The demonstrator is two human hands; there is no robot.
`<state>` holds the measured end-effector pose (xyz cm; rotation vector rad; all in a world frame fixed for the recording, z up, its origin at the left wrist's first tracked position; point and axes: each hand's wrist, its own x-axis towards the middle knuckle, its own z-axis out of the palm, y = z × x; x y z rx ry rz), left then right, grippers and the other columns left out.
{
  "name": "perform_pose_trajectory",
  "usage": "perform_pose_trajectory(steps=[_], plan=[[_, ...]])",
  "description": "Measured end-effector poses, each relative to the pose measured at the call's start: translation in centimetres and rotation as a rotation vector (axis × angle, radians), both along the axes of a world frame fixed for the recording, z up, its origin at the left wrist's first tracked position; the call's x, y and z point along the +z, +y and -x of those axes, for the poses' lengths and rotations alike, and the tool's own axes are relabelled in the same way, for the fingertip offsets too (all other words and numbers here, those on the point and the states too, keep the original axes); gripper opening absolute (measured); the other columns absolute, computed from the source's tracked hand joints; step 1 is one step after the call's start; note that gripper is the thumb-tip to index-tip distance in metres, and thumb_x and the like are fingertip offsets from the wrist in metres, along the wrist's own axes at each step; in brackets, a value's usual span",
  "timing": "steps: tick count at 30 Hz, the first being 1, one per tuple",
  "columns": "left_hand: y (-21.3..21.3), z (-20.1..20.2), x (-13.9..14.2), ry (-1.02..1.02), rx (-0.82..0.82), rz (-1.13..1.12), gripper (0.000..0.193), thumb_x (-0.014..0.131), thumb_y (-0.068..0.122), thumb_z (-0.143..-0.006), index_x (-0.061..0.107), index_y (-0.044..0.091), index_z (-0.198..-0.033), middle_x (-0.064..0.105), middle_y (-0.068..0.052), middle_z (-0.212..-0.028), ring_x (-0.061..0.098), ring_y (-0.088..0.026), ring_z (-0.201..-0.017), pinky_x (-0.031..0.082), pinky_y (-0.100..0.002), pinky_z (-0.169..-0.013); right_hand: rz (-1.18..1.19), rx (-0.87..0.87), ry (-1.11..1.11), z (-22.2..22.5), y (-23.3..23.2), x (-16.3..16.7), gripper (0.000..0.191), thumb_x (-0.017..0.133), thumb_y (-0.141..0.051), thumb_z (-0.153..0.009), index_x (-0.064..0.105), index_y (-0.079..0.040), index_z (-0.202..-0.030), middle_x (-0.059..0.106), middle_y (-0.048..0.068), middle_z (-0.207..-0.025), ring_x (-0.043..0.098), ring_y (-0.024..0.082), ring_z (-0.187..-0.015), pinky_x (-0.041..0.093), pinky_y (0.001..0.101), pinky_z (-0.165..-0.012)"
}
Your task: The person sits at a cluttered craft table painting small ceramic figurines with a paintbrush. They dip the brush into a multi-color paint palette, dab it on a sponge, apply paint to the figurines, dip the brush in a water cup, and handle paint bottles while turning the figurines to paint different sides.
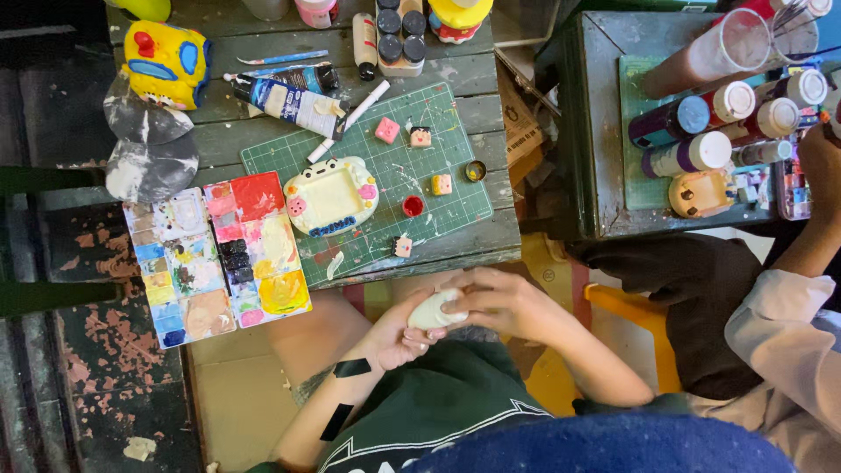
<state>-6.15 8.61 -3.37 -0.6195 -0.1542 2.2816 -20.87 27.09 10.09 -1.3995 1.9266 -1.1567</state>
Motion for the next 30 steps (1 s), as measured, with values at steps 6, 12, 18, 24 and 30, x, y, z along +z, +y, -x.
perform_pose_trajectory(steps=[6, 12, 18, 24, 30], plan=[[1.0, -1.3, 1.4, 0.310, 0.268, 0.778, 0.038, 0.049, 0.038, -0.108, 0.054, 0.003, -0.122, 0.068, -0.013, -0.082, 0.045, -0.005, -0.049, 0.034, -0.017, -0.042, -0.002, -0.032, -0.148, 0.4, -0.8, -0.7, 0.031, 0.079, -0.003, -0.084, 0.078, -0.013, -0.113, 0.071, 0.010, -0.117, 0.072, 0.025, -0.098, 0.060, 0.0348, -0.085], [1.1, -0.7, 5.3, 1.013, 0.408, 1.881, 0.047, 0.079, 0.029, -0.089, 0.063, 0.004, -0.125, 0.075, -0.017, -0.106, 0.077, -0.026, -0.091, 0.060, -0.036, -0.075, -0.009, -0.152, -0.044, -0.7, -1.8, -1.7, 0.035, 0.062, -0.015, -0.092, 0.058, 0.002, -0.122, 0.063, 0.020, -0.107, 0.065, 0.036, -0.091, 0.054, 0.0431, -0.079], [1.4, 0.8, 7.0, 0.870, 0.249, 1.960, 0.047, 0.084, 0.032, -0.086, 0.063, 0.006, -0.118, 0.075, -0.015, -0.100, 0.076, -0.027, -0.087, 0.060, -0.037, -0.072, -0.145, -0.186, 0.139, -0.6, -2.7, -3.9, 0.031, 0.042, -0.020, -0.101, 0.068, -0.008, -0.111, 0.075, 0.013, -0.090, 0.071, 0.034, -0.073, 0.054, 0.0448, -0.066], [1.5, 1.0, 3.9, 0.218, 0.151, 0.533, 0.039, 0.073, 0.036, -0.099, 0.062, 0.003, -0.117, 0.067, -0.011, -0.092, 0.059, -0.010, -0.064, 0.046, -0.024, -0.053, 0.128, -0.133, 0.455, 0.3, -2.1, -4.9, 0.039, 0.042, -0.016, -0.096, 0.069, -0.006, -0.121, 0.075, 0.016, -0.099, 0.069, 0.034, -0.076, 0.055, 0.0439, -0.072], [2.2, 1.4, 2.6, 0.173, 0.166, 0.470, 0.044, 0.077, 0.035, -0.094, 0.061, 0.004, -0.120, 0.066, -0.009, -0.092, 0.063, -0.017, -0.068, 0.050, -0.028, -0.057, 0.119, 0.060, 0.321, 3.1, -2.0, -4.7, 0.045, 0.043, -0.015, -0.089, 0.071, -0.008, -0.124, 0.076, 0.013, -0.095, 0.067, 0.033, -0.072, 0.054, 0.0457, -0.070]])
